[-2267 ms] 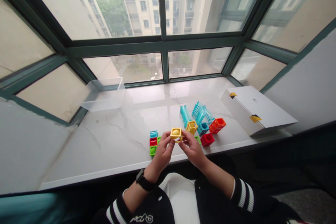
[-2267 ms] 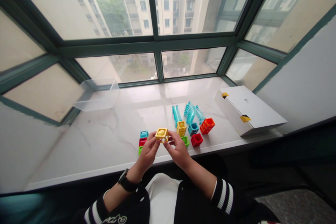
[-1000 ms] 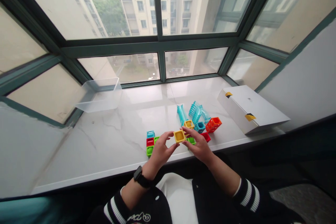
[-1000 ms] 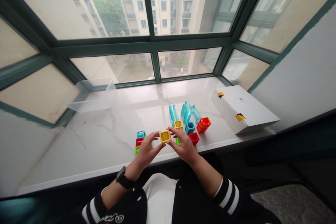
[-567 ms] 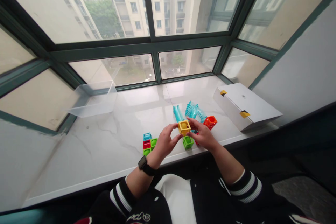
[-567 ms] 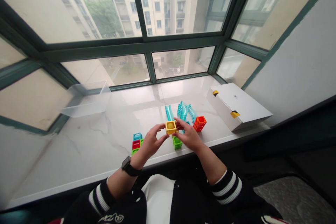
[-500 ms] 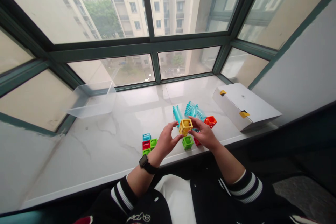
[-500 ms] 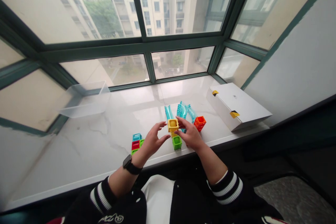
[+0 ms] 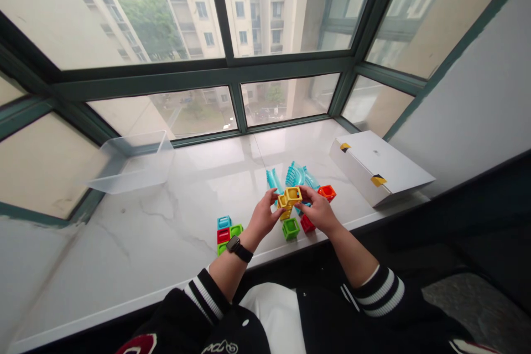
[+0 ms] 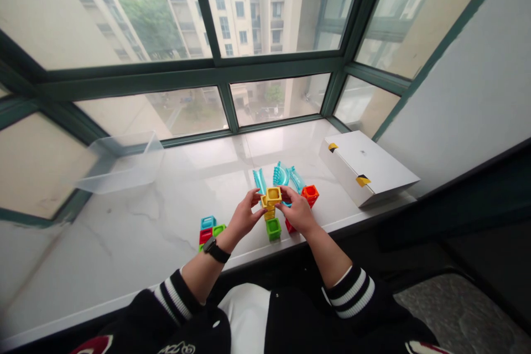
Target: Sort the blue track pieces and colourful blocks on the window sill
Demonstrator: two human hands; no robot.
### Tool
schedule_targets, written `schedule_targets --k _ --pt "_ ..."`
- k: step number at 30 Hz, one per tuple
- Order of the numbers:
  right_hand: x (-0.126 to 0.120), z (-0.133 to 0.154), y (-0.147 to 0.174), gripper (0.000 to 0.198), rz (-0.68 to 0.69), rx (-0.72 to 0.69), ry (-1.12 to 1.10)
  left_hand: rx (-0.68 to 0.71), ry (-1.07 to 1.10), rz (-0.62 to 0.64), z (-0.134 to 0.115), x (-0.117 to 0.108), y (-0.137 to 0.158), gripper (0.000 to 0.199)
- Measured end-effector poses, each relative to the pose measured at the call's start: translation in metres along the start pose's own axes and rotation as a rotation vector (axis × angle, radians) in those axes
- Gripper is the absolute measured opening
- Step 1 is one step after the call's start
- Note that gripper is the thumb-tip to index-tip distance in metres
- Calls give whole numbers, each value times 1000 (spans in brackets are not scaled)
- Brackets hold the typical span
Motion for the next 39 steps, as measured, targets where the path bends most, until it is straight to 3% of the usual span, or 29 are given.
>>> schedule_targets --k 9,22,39 --pt "14 -11 -11 50 65 -51 101 -66 -10 43 -2 1 1 61" --pt "17 -21 -15 53 148 -35 163 -46 34 65 -16 0 -3 44" --pt "16 -13 -15 51 215 -43 270 -76 24 61 -9 0 -1 39"
Point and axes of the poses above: each hand's wrist, its own y-axis away from the middle knuckle, its own x-axis out of the palm, z = x × y, the point moved 6 cm from there along -y, towards the middle knuckle, and after that the axes turned 7 degrees about -z, right-handed, at the moved point
